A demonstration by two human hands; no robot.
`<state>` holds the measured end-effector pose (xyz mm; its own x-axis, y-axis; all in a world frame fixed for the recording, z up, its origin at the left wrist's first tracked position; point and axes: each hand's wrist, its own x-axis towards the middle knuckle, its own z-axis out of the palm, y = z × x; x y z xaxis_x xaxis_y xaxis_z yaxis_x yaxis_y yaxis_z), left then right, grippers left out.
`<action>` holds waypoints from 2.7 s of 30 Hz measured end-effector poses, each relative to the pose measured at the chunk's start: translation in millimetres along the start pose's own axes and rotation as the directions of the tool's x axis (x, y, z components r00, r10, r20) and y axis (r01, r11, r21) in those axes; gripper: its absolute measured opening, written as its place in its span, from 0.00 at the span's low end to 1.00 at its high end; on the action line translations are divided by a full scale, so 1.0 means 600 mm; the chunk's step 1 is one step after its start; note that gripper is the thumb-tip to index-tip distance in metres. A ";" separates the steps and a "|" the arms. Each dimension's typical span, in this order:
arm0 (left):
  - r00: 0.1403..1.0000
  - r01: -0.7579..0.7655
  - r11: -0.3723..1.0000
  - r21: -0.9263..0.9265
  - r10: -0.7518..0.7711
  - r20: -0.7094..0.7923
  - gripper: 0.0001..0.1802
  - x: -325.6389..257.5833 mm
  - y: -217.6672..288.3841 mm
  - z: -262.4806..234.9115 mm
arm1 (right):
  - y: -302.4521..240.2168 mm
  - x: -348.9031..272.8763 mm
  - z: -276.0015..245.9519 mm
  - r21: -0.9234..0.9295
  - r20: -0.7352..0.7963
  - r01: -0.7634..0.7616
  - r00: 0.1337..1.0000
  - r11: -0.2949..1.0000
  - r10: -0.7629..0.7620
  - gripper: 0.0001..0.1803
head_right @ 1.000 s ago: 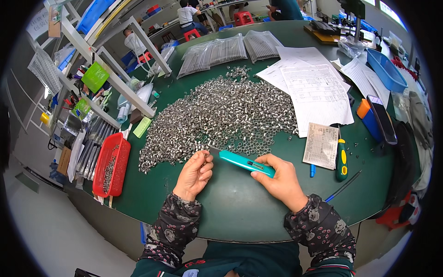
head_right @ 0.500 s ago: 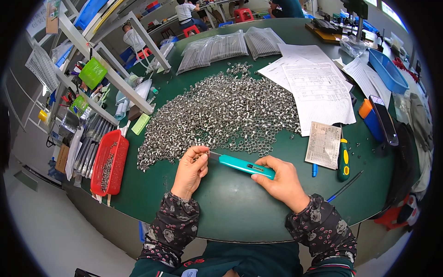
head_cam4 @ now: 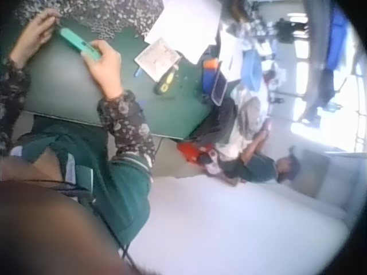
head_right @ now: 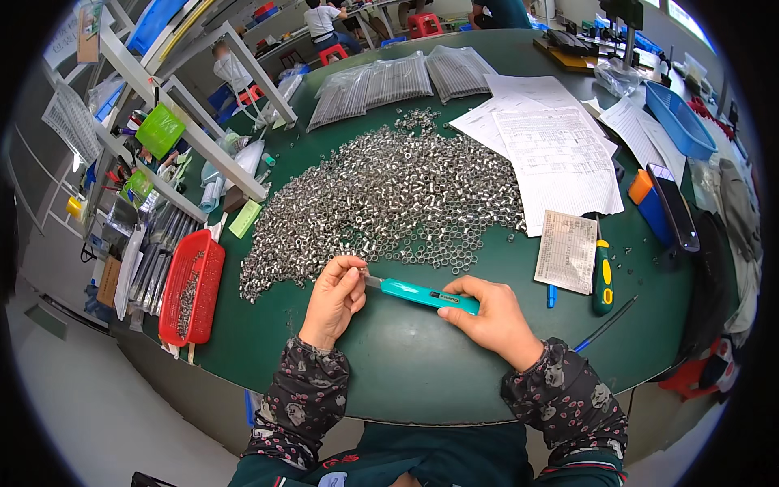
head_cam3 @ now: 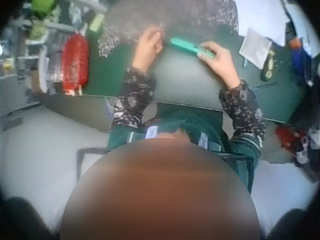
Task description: Processing small metal hardware components one by one using a handheld deburring or cutting tool at a factory workbench.
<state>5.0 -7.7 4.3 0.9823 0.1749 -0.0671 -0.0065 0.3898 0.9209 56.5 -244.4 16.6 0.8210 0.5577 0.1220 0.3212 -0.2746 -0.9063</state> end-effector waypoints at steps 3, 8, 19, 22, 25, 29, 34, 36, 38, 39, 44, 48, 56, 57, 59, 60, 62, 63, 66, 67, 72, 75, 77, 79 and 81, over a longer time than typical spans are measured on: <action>0.999 -0.006 1.000 0.017 0.007 -0.032 0.06 0.000 0.001 0.005 | 0.002 0.000 0.001 0.009 -0.010 -0.005 1.000 1.000 0.005 0.14; 0.999 -0.005 0.998 0.070 0.009 -0.050 0.06 -0.001 0.002 0.003 | -0.001 -0.001 0.001 0.022 -0.020 0.022 1.000 1.000 -0.022 0.14; 0.999 0.023 0.998 0.056 -0.021 -0.035 0.06 0.000 -0.006 -0.009 | -0.014 -0.008 0.007 -0.262 -0.173 0.180 0.958 0.948 -0.230 0.14; 0.997 0.070 0.995 -0.067 -0.073 -0.038 0.06 0.000 -0.001 -0.007 | -0.022 -0.010 0.011 -0.469 -0.191 0.326 0.870 0.821 -0.455 0.14; 0.995 0.098 0.984 -0.148 -0.102 -0.021 0.06 -0.002 -0.001 -0.014 | -0.015 -0.003 0.004 -0.394 -0.320 0.306 0.838 0.867 -0.441 0.14; 0.996 0.087 0.979 -0.187 -0.090 -0.010 0.06 -0.002 -0.002 -0.011 | -0.005 -0.006 0.008 -0.279 -0.225 0.271 0.914 0.921 -0.337 0.14; 0.995 0.095 0.979 -0.179 -0.093 0.020 0.07 -0.002 -0.003 -0.009 | 0.000 -0.006 0.010 -0.182 -0.164 0.220 0.954 0.958 -0.250 0.14; 0.996 0.083 0.983 -0.165 -0.076 0.050 0.07 -0.001 -0.006 -0.012 | 0.003 -0.004 0.009 -0.172 -0.113 0.230 0.961 0.958 -0.251 0.14; 0.995 0.073 0.986 -0.151 -0.062 0.080 0.07 -0.002 -0.006 -0.012 | -0.004 -0.005 0.007 -0.189 -0.129 0.190 0.968 0.963 -0.217 0.14; 0.996 0.070 0.989 -0.129 -0.063 0.056 0.06 -0.002 -0.005 -0.010 | -0.008 -0.006 0.007 -0.207 -0.146 0.153 0.972 0.966 -0.185 0.14; 0.997 0.066 0.983 -0.174 -0.071 -0.019 0.06 0.001 -0.005 -0.008 | -0.008 -0.003 0.007 -0.201 -0.278 0.252 0.912 0.947 -0.302 0.14; 0.998 0.049 0.981 -0.188 -0.043 0.034 0.06 0.001 -0.004 -0.010 | -0.007 -0.003 0.008 -0.196 -0.258 0.261 0.916 0.945 -0.306 0.14; 0.999 0.019 0.997 -0.078 -0.022 -0.038 0.07 0.001 0.000 -0.003 | -0.003 -0.005 0.010 -0.116 -0.190 0.173 0.963 0.978 -0.193 0.14; 0.999 0.008 0.998 -0.057 -0.011 -0.046 0.06 0.001 -0.002 -0.005 | -0.001 -0.004 0.011 -0.108 -0.183 0.173 0.964 0.979 -0.191 0.14; 0.999 -0.003 0.999 -0.035 0.001 -0.053 0.06 0.001 -0.004 -0.006 | -0.003 -0.004 0.011 -0.107 -0.164 0.162 0.970 0.981 -0.178 0.14; 0.999 -0.007 1.000 -0.026 0.006 -0.039 0.06 0.001 -0.004 -0.007 | -0.003 -0.004 0.011 -0.108 -0.146 0.151 0.975 0.983 -0.165 0.14; 1.000 -0.011 1.000 -0.018 0.011 -0.021 0.06 0.001 -0.004 -0.004 | -0.001 -0.004 0.010 -0.117 -0.137 0.150 0.977 0.982 -0.165 0.14; 1.000 -0.003 1.000 -0.004 0.003 -0.029 0.07 0.001 -0.003 0.000 | 0.000 -0.005 0.009 -0.126 -0.126 0.150 0.978 0.981 -0.165 0.14; 0.999 0.001 1.000 0.021 0.000 -0.034 0.07 -0.001 -0.003 -0.001 | 0.001 -0.004 0.009 -0.119 -0.104 0.143 0.982 0.983 -0.155 0.14; 1.000 -0.002 1.000 0.028 0.002 -0.027 0.07 -0.001 -0.003 -0.003 | 0.000 -0.004 0.009 -0.119 -0.104 0.143 0.982 0.983 -0.155 0.14; 1.000 -0.004 1.000 -0.004 0.004 -0.027 0.07 0.001 -0.006 -0.003 | -0.001 -0.004 0.008 -0.098 -0.101 0.130 0.985 0.987 -0.140 0.13; 1.000 -0.007 1.000 -0.021 0.006 -0.029 0.07 0.000 -0.004 0.000 | 0.001 -0.003 0.007 -0.074 -0.080 0.112 0.990 0.991 -0.118 0.13; 0.999 0.001 1.000 -0.009 -0.001 -0.033 0.07 -0.002 -0.003 -0.001 | 0.000 -0.002 0.005 -0.055 -0.064 0.092 0.993 0.994 -0.096 0.13; 0.999 -0.049 0.998 0.038 0.048 0.004 0.07 0.000 -0.006 -0.006 | 0.001 -0.002 0.003 -0.038 -0.048 0.069 0.996 0.997 -0.071 0.13; 0.999 -0.040 0.997 0.072 0.041 -0.001 0.07 0.001 -0.006 -0.005 | 0.004 -0.003 0.002 -0.065 -0.060 0.096 0.993 0.993 -0.099 0.13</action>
<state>4.7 -6.1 -0.2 0.9811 0.1914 -0.0299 -0.0327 0.3161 0.9482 55.3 -244.7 13.5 0.8118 0.5344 0.2354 0.4281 -0.2703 -0.8624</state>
